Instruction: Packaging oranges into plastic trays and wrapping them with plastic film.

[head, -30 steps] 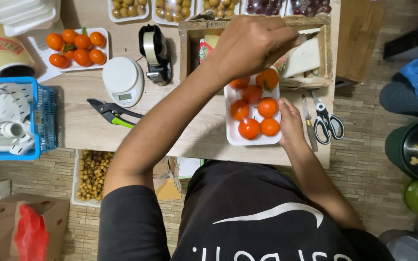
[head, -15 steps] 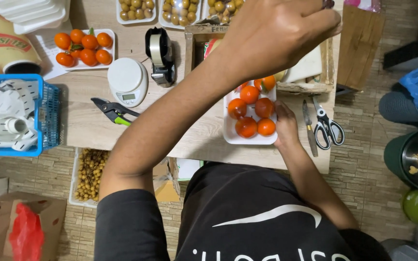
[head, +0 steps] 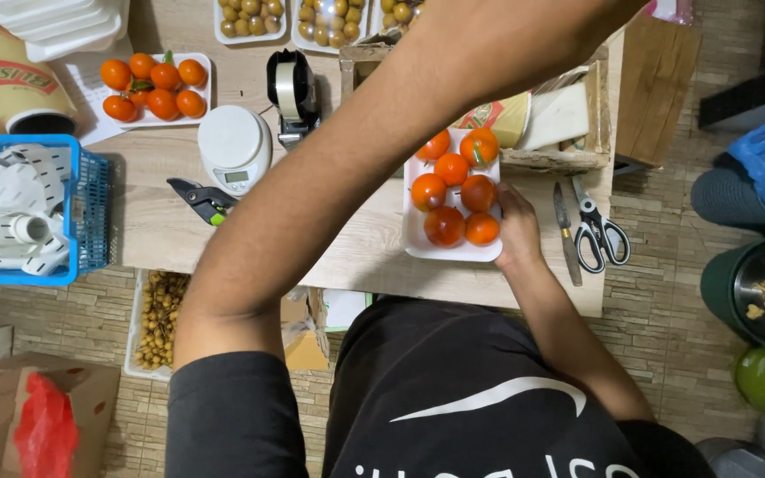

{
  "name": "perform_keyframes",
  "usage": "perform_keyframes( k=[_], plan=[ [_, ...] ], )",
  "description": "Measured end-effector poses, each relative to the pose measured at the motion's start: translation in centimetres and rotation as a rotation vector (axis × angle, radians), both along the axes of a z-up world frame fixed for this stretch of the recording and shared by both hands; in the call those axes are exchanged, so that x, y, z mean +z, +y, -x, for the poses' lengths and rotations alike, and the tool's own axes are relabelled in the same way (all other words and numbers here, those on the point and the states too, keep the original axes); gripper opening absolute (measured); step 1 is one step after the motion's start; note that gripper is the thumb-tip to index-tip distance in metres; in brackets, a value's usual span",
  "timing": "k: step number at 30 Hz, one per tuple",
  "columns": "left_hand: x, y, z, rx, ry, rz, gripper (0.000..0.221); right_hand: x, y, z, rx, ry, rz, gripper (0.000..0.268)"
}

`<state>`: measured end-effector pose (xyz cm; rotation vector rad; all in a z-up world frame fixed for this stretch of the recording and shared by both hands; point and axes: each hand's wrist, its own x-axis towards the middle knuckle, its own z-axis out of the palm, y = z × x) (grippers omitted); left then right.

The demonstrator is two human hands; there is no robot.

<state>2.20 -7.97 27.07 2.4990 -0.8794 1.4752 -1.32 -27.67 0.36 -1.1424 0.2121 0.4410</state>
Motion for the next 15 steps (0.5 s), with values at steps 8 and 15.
perform_keyframes(
  k=[8, 15],
  plan=[
    [0.7, -1.1, 2.7, -0.028, 0.088, 0.032, 0.007, 0.4, 0.2, -0.1, -0.007, 0.030, -0.051, 0.026],
    [1.6, -2.8, 6.4, -0.057, 0.158, 0.056, 0.007, 0.9, 0.3, -1.7, -0.021, 0.130, 0.206, 0.017]
  ],
)
